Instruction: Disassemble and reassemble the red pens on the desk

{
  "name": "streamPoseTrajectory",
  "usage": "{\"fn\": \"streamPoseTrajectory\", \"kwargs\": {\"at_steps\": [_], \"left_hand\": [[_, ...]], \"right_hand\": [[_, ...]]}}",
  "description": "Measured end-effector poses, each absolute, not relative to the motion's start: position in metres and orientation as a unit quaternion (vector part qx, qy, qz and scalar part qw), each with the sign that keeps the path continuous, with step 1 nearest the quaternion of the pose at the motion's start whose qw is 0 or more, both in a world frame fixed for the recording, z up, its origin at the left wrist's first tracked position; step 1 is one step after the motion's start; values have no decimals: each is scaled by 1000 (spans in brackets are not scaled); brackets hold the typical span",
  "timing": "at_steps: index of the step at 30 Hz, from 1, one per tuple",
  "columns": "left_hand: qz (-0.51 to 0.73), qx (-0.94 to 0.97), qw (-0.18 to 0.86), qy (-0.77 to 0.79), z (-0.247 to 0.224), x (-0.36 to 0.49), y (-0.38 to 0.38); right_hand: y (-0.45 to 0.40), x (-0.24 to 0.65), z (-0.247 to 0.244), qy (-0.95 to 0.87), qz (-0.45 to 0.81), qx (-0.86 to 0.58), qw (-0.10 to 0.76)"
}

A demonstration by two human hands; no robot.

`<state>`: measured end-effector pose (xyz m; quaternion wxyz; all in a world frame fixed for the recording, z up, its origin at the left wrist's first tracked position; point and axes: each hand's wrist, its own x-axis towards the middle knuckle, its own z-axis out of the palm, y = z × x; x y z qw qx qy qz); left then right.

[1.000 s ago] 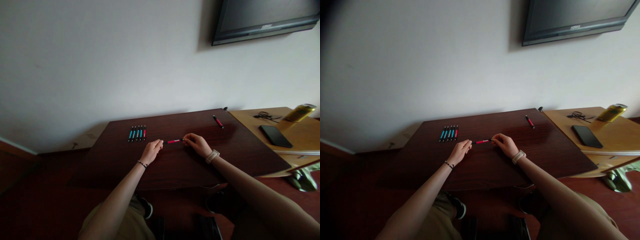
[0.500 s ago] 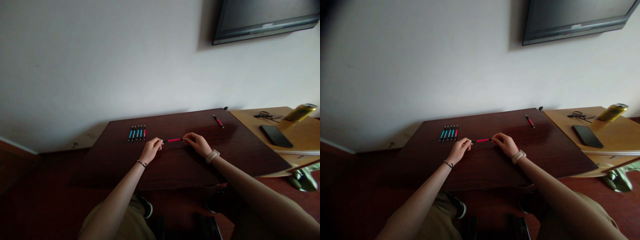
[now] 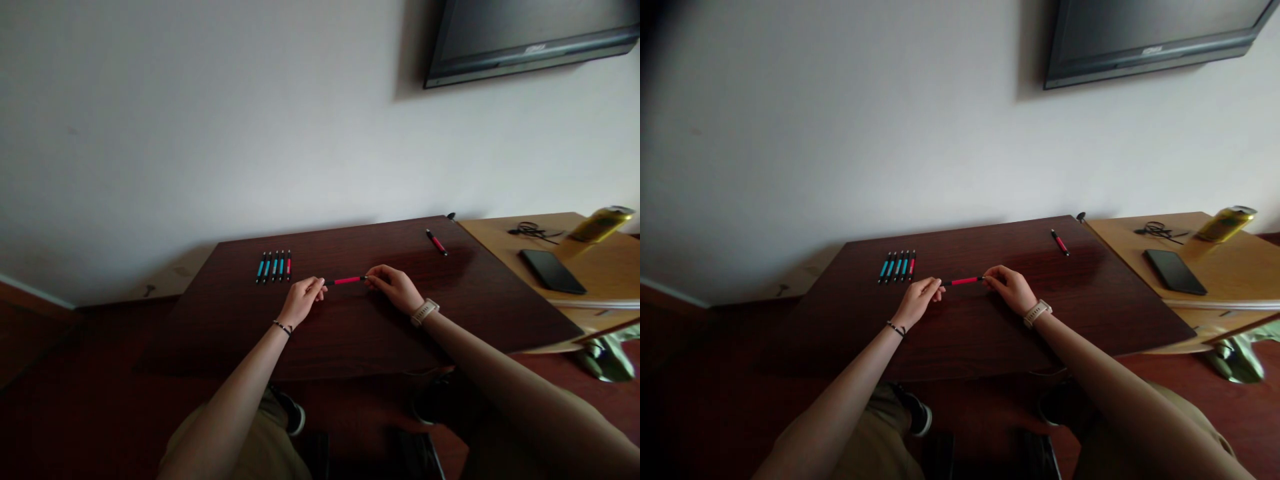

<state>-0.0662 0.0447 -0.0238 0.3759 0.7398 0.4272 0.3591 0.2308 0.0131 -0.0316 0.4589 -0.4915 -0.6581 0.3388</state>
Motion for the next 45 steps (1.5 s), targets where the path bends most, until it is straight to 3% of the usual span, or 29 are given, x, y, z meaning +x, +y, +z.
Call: {"fn": "streamPoseTrajectory", "kwargs": {"at_steps": [15,26,41,45], "left_hand": [[334,742,332,477,-22,-65,45],[345,766,330,431,-19,-64,45],[331,745,332,475,-19,-65,43],[322,757,327,465,-18,-65,42]], "right_hand": [[14,230,-32,-661,351,-484,454],[14,230,-31,-673,341,-486,440],[25,236,-42,-618,355,-496,496],[36,246,-40,-631,308,-525,482]]}}
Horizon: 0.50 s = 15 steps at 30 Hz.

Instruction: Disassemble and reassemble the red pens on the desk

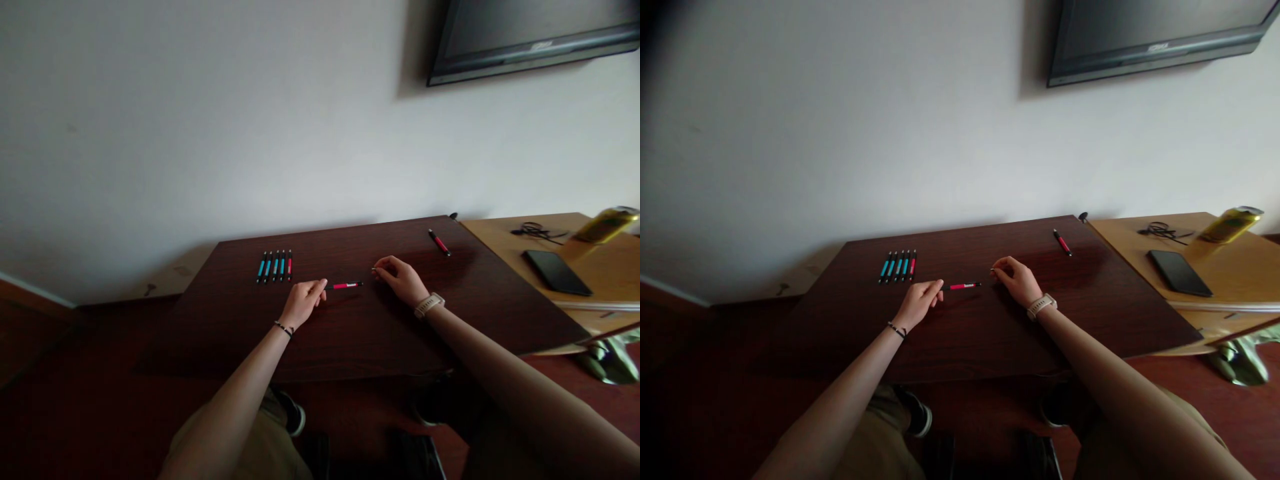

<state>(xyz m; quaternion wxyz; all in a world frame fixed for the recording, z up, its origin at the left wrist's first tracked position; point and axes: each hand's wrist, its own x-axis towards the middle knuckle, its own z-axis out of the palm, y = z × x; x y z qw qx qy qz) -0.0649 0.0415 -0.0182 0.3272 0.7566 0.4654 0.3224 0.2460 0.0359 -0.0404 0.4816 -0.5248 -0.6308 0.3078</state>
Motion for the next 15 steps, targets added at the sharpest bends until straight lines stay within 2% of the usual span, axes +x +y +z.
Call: {"fn": "streamPoseTrajectory", "kwargs": {"at_steps": [5,10,15], "left_hand": [[299,775,302,468,-17,-65,39],[281,788,289,465,-17,-65,38],[267,802,275,459,-15,-64,38]], "right_hand": [[48,254,-31,-686,194,-564,417],[55,248,-28,-740,125,-581,316],[61,236,-30,-772,87,-569,269]]}}
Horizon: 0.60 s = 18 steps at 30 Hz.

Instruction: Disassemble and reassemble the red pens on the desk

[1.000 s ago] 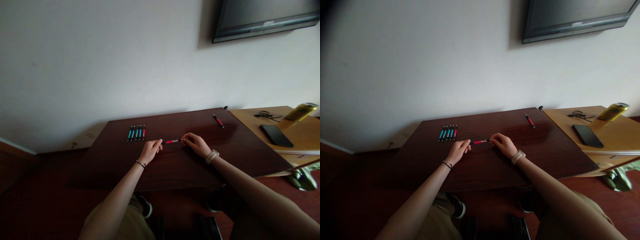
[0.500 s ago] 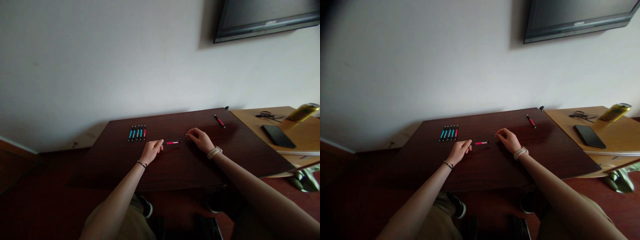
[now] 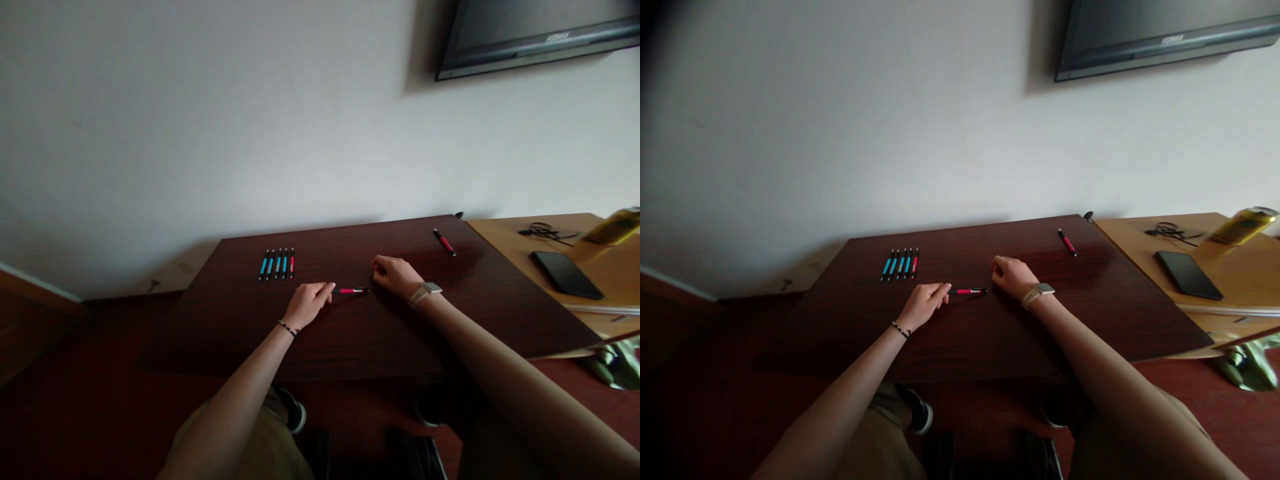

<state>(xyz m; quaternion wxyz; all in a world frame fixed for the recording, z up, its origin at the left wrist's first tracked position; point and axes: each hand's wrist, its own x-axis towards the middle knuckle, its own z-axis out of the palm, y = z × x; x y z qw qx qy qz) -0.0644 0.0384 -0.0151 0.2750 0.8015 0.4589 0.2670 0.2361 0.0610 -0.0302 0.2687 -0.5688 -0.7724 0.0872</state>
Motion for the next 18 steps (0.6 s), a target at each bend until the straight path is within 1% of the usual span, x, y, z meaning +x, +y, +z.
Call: {"fn": "streamPoseTrajectory", "kwargs": {"at_steps": [3,8,18], "left_hand": [[259,810,267,453,-14,-64,38],[245,821,248,452,-13,-64,37],[237,825,242,452,-13,-64,38]], "right_hand": [[65,230,-32,-784,88,-558,255],[69,228,-37,-791,102,-545,260],[71,231,-38,-779,138,-558,250]]}}
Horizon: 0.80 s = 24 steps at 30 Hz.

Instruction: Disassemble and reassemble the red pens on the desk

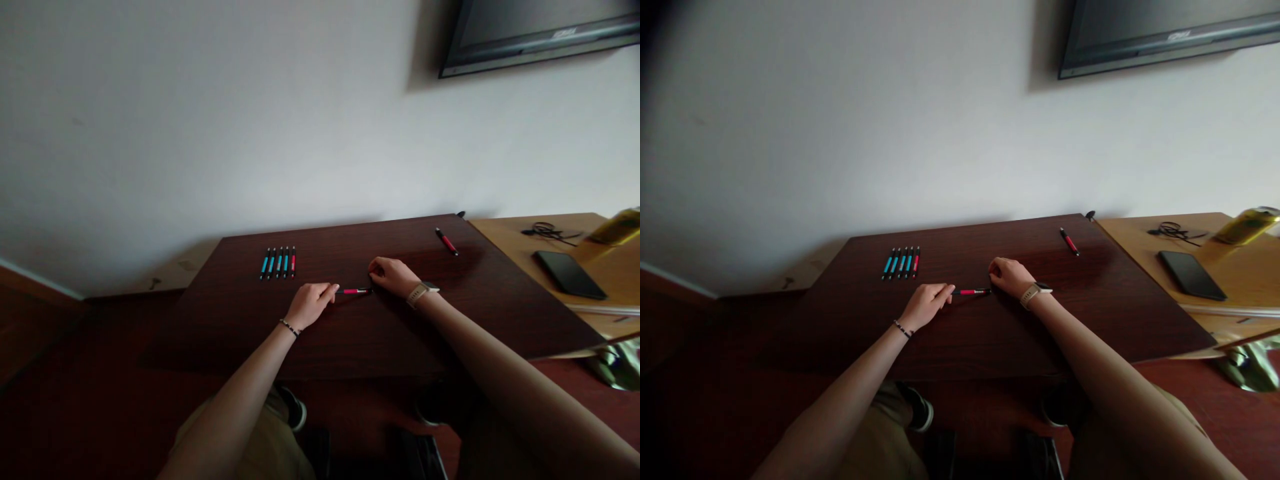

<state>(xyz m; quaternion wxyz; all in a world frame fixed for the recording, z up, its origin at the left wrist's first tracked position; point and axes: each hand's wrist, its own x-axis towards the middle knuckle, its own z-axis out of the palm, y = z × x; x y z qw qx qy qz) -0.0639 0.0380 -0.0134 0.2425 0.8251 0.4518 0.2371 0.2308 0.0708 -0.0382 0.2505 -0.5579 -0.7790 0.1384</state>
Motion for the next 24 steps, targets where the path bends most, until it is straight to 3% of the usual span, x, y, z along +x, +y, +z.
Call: {"fn": "streamPoseTrajectory", "kwargs": {"at_steps": [24], "left_hand": [[244,822,249,451,-13,-63,39]], "right_hand": [[48,248,-26,-775,171,-563,230]]}}
